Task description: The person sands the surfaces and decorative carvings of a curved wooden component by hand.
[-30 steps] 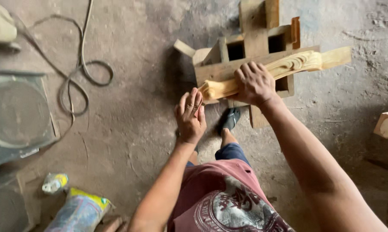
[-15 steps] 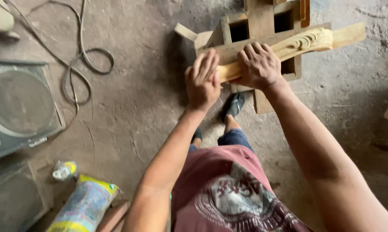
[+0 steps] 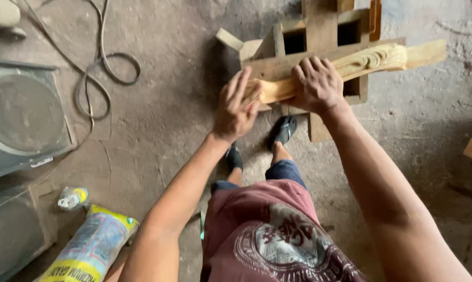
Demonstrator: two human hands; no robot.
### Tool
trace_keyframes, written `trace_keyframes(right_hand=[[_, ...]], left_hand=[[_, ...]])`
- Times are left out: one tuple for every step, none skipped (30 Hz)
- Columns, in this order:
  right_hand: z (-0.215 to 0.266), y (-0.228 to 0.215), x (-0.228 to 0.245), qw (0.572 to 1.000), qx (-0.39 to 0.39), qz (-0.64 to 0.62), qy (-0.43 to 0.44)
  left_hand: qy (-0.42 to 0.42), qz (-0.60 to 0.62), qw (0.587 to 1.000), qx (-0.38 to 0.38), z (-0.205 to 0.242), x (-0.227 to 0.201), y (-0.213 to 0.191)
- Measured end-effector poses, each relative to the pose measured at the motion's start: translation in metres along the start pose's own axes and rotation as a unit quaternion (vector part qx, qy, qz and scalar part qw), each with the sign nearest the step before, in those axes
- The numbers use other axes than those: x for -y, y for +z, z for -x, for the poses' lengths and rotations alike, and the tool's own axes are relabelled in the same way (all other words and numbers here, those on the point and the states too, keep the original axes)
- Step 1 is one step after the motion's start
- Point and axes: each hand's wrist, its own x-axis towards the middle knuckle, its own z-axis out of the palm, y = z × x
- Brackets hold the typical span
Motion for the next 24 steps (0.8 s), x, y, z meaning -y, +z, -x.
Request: trace_keyframes(right_hand=[[-0.001, -0.002, 0.001, 1.000, -0.010, 0.005, 0.002], [0.000, -0.005, 0.005, 1.000, -0.023, -0.004, 0.003], [0.001, -0.007, 0.008, 0.999, -0.028, -0.014, 0.004], [-0.007, -0.007, 0.001, 0.999, -0.031, -0.012, 0.007], [-0.005, -0.005, -0.001, 1.000, -0.019, -0.015, 0.003], [0.001, -0.003, 0.002, 1.000, -0.008, -0.019, 0.000], [-0.001, -0.002, 0.001, 1.000, -0.012, -0.013, 0.004], [-0.001, -0.003, 0.001, 0.999, -0.038, -0.016, 0.000], [0.002, -0.003, 0.003, 0.998, -0.054, -0.028, -0.013], [0.005, -0.003, 0.004, 0.998, -0.048, -0.032, -0.020], [0.002, -0.003, 0.002, 0.998, -0.045, -0.029, -0.014], [-0.001, -0.004, 0.000, 0.999, -0.042, -0.026, -0.008], [-0.005, -0.006, -0.002, 0.998, -0.050, -0.022, -0.008], [-0.007, -0.007, -0.001, 0.999, -0.047, -0.010, -0.003], [-0.003, -0.006, 0.004, 0.999, -0.034, -0.007, -0.003], [-0.001, -0.004, 0.004, 0.999, -0.031, -0.011, -0.007], [-0.001, -0.003, 0.002, 1.000, -0.002, -0.016, 0.007], [-0.001, -0.001, 0.003, 0.999, 0.027, -0.021, 0.020], [0.001, 0.000, 0.005, 0.999, 0.029, -0.023, 0.020], [0.004, 0.001, 0.007, 1.000, 0.018, -0.016, 0.013], [0.001, 0.001, 0.002, 1.000, 0.001, 0.001, 0.009], [-0.004, 0.002, -0.003, 1.000, -0.004, 0.008, 0.012], [-0.002, 0.003, -0.001, 1.000, 0.000, 0.018, 0.002], [0.001, 0.004, 0.000, 1.000, 0.004, 0.027, -0.008]], left_hand=[[-0.001, 0.007, 1.000, -0.003, 0.002, 0.006, -0.007], [0.008, 0.004, 1.000, -0.008, 0.002, 0.001, -0.005], [-0.029, -0.026, 0.999, -0.024, 0.005, -0.011, 0.000], [-0.067, -0.056, 0.995, -0.040, 0.002, -0.018, 0.006], [-0.081, -0.053, 0.995, -0.032, 0.001, -0.029, 0.017], [-0.114, -0.069, 0.991, -0.028, -0.011, -0.033, 0.033], [-0.126, -0.087, 0.988, -0.035, -0.032, -0.026, 0.043], [-0.119, -0.085, 0.988, -0.038, -0.036, -0.025, 0.042], [-0.136, -0.073, 0.987, -0.049, -0.026, -0.032, 0.039], [-0.152, -0.062, 0.985, -0.060, -0.013, -0.040, 0.036], [-0.146, -0.052, 0.986, -0.061, 0.002, -0.040, 0.028], [-0.141, -0.042, 0.987, -0.062, 0.022, -0.041, 0.016], [-0.198, -0.025, 0.979, -0.048, 0.042, -0.046, 0.001], [-0.253, -0.007, 0.967, -0.033, 0.053, -0.047, -0.008], [-0.258, -0.009, 0.965, -0.033, 0.060, -0.046, -0.010], [-0.236, -0.035, 0.969, -0.069, 0.065, -0.046, -0.013], [-0.209, -0.062, 0.971, -0.102, 0.065, -0.044, -0.019], [-0.201, -0.041, 0.970, -0.134, 0.049, -0.040, -0.009], [-0.193, -0.017, 0.966, -0.168, 0.021, -0.037, 0.012], [-0.199, -0.065, 0.970, -0.125, -0.002, -0.038, 0.028], [-0.195, -0.108, 0.971, -0.090, -0.026, -0.034, 0.040], [-0.188, -0.105, 0.972, -0.096, -0.035, -0.026, 0.041], [-0.168, -0.087, 0.977, -0.097, -0.029, -0.023, 0.040], [-0.148, -0.068, 0.982, -0.099, -0.018, -0.018, 0.041]])
